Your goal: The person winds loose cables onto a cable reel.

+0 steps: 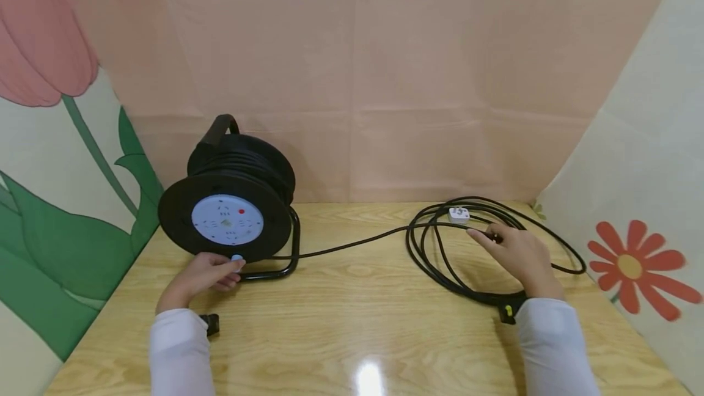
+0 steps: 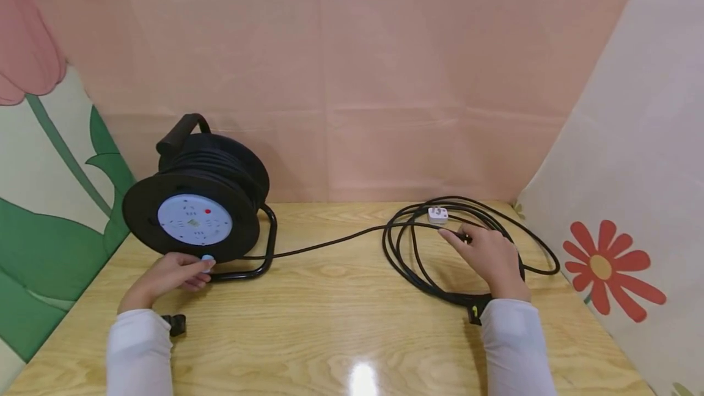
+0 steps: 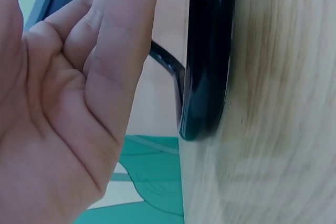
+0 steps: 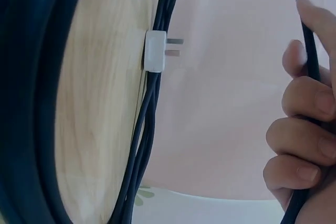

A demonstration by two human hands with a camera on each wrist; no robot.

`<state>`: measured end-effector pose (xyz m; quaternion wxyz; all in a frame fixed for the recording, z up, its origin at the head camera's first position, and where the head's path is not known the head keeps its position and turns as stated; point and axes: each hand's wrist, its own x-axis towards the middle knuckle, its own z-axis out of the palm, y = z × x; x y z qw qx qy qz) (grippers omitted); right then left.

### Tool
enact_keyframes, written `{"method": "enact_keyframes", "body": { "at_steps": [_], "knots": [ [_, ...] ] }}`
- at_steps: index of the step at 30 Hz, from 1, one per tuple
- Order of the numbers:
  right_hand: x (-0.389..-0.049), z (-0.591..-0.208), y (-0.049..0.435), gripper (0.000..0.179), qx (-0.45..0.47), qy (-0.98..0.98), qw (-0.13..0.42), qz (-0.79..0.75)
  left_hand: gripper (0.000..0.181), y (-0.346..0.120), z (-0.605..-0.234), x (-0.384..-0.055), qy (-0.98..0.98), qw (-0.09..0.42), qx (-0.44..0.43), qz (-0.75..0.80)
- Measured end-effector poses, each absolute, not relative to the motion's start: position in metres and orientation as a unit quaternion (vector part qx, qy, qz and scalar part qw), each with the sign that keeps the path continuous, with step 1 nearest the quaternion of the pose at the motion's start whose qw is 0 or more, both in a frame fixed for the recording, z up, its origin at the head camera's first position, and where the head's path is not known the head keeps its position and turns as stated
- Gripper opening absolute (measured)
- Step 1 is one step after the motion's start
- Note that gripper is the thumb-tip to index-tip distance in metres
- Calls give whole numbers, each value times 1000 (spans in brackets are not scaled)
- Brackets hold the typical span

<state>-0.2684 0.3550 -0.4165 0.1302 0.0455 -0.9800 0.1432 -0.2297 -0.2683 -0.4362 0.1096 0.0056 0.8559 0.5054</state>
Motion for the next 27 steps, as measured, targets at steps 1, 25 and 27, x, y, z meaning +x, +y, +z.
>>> {"method": "enact_keyframes", "body": {
  "at_steps": [1, 25, 27],
  "knots": [
    [-268, -416, 355, 54, 49, -980, 132, 142, 48, -270, -436, -229, 859, 106, -1, 501],
    [-267, -411, 330, 49, 97, -974, 106, 175, 61, -299, -418, -211, 896, 45, -68, 436],
    [-266, -412, 330, 51, 83, -977, 116, 157, 61, -300, -417, -210, 897, 40, -75, 434]
  ]
}}
